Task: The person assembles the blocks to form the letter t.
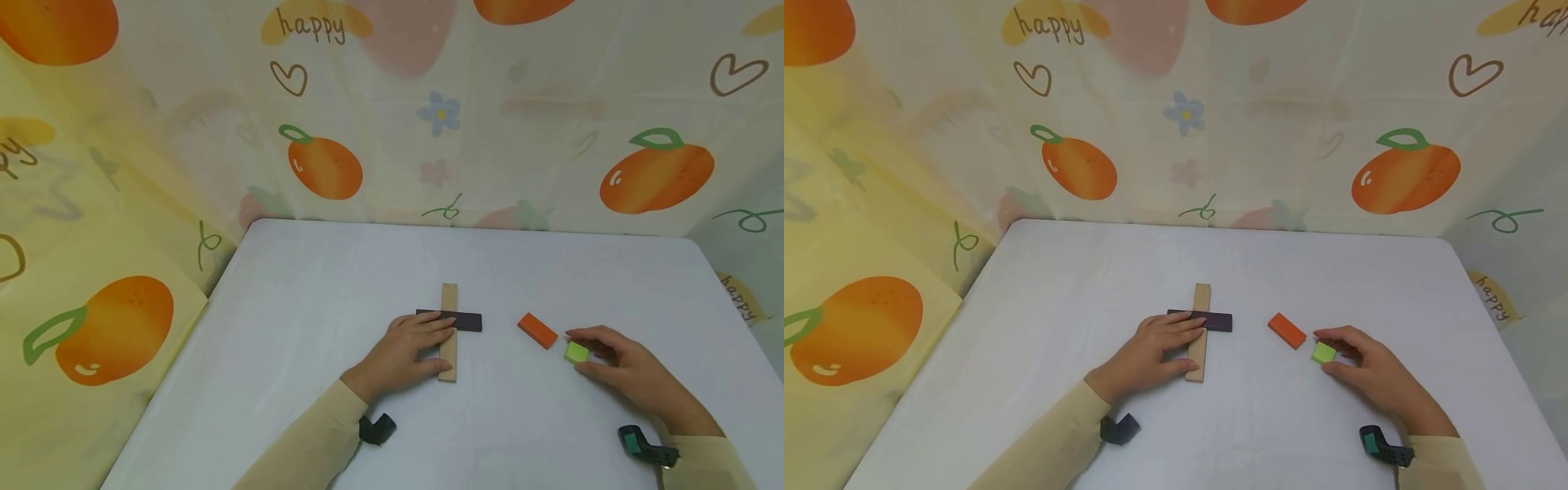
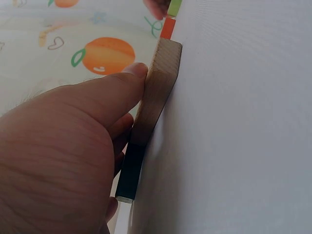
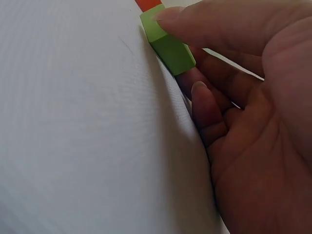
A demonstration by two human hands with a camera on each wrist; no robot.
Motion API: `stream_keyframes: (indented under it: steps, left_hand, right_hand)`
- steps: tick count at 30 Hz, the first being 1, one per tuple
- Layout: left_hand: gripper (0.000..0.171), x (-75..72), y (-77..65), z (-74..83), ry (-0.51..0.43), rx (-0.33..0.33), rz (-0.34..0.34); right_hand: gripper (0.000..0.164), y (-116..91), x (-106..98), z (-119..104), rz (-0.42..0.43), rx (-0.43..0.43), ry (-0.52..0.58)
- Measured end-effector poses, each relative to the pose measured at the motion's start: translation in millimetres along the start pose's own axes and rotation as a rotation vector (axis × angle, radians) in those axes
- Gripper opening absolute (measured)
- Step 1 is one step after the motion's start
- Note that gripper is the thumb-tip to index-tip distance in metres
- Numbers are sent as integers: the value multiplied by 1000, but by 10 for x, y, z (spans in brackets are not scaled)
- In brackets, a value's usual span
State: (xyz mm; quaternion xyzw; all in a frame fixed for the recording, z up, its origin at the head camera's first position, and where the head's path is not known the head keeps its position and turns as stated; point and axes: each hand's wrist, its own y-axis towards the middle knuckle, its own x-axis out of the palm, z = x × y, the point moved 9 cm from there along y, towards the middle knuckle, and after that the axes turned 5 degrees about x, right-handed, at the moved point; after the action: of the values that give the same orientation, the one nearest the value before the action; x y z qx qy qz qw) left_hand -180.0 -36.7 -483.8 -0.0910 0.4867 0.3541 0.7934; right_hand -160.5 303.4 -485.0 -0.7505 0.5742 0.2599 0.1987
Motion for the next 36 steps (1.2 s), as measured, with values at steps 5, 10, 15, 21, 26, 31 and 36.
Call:
stream_keyframes:
  steps: [5, 10, 15, 21, 26, 31, 36]
  left_hand:
    - [66, -9, 3, -2, -13, -1, 4]
    - [66, -8, -3, -10, -17, -5, 5]
    - [67, -3, -5, -18, -27, -10, 4]
    - [67, 18, -4, -31, -24, -16, -6]
    - [67, 20, 1, -28, -23, -21, -14]
    - [67, 15, 2, -21, -25, -23, -18]
    - [67, 9, 2, -19, -27, -19, -11]
  right_hand:
    - [43, 5, -3, -3, 12, -18, -21]
    - [42, 8, -2, -39, 38, -65, -22]
    - [41, 9, -22, -52, 65, -77, -33]
    - [43, -1, -52, -54, 111, -105, -23]
    - [42, -4, -58, -108, 120, -127, -10]
    - [43, -4, -48, -195, 114, -162, 21]
    - [45, 2, -35, -302, 115, -198, 34]
